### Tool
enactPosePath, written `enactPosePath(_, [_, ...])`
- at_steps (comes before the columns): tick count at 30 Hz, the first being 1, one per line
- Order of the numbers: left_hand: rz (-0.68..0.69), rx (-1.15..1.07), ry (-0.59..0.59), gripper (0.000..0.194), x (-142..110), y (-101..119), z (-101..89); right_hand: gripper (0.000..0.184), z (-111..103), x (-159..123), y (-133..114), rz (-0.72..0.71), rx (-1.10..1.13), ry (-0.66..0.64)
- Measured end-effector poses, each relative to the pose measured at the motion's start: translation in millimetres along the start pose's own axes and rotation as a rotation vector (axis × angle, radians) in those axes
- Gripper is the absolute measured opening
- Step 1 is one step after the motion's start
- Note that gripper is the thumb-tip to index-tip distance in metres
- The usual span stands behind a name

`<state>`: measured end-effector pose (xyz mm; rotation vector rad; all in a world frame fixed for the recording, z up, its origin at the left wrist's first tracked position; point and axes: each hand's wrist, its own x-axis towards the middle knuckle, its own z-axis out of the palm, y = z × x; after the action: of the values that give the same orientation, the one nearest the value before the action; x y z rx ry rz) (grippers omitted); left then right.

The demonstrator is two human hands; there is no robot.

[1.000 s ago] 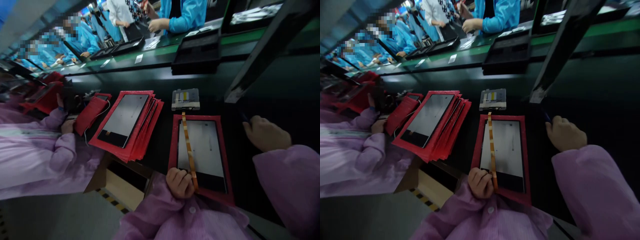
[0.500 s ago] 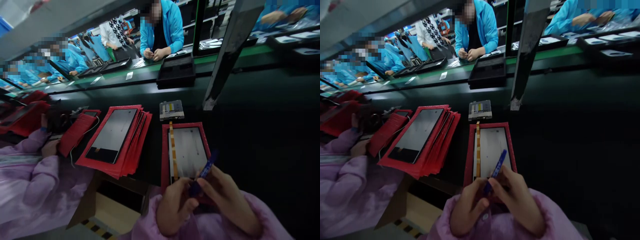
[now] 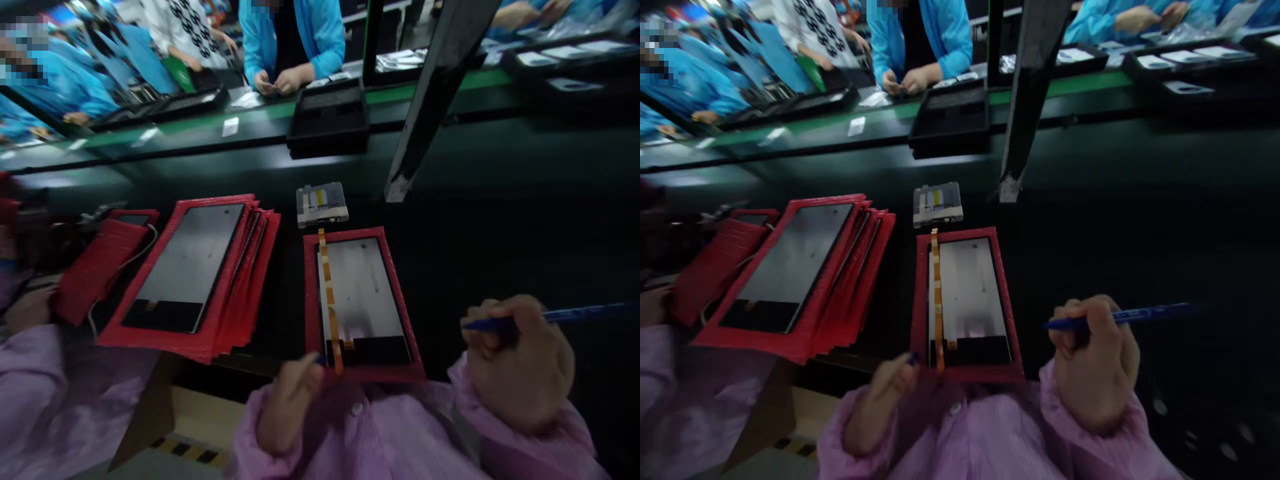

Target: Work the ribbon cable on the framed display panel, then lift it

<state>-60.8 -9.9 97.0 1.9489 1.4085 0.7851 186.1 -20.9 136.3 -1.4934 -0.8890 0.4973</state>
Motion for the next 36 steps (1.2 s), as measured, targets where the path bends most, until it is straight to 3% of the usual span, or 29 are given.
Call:
enactPosePath(1, [-0.069,-0.014,0.052,0.048,4.6,-11.0,-4.4,0.031,-0.4,3.8,1.2,-0.006,0.061,-0.001])
enactPosePath(3, [-0.133,0.005,0.161,0.045,17.2,-31.5,-6.2,0.018,7.4,2.8,8.1,0.01,0.161,-0.184])
enactPosePath(5, [-0.075,0.143,0.208,0.045,30.7,-47.1,-0.1,0.013,22.8,-6.0,19.7,0.079,0.129,-0.365])
enactPosePath(7, [-0.011,0.311,0.223,0.046,40.6,-56.6,8.7,0.012,38.0,-16.2,32.5,0.132,0.057,-0.44])
enactPosePath(9, [0.031,0.405,0.253,0.044,45.0,-61.0,15.2,0.014,46.7,-23.0,42.8,0.159,0.004,-0.453])
enactPosePath(13, [0.047,0.391,0.323,0.036,43.4,-61.8,17.5,0.028,46.0,-24.9,49.9,0.153,-0.084,-0.486])
enactPosePath(18, [0.034,0.471,0.267,0.039,43.7,-61.3,17.1,0.032,44.1,-22.4,45.5,0.099,-0.137,-0.581])
enactPosePath(25, [0.068,0.519,0.248,0.041,45.7,-57.5,15.5,0.031,46.3,-22.9,44.3,0.117,-0.14,-0.603])
enactPosePath(29, [0.117,0.503,0.242,0.034,44.1,-59.1,13.0,0.031,46.7,-23.4,46.0,0.177,-0.072,-0.583])
enactPosePath(33, [0.14,0.33,0.189,0.032,40.4,-59.0,5.8,0.032,45.2,-19.8,51.6,0.3,0.104,-0.503])
enactPosePath(36, [0.231,0.229,0.107,0.028,32.7,-45.6,1.3,0.035,41.0,-18.7,54.0,0.409,0.301,-0.564])
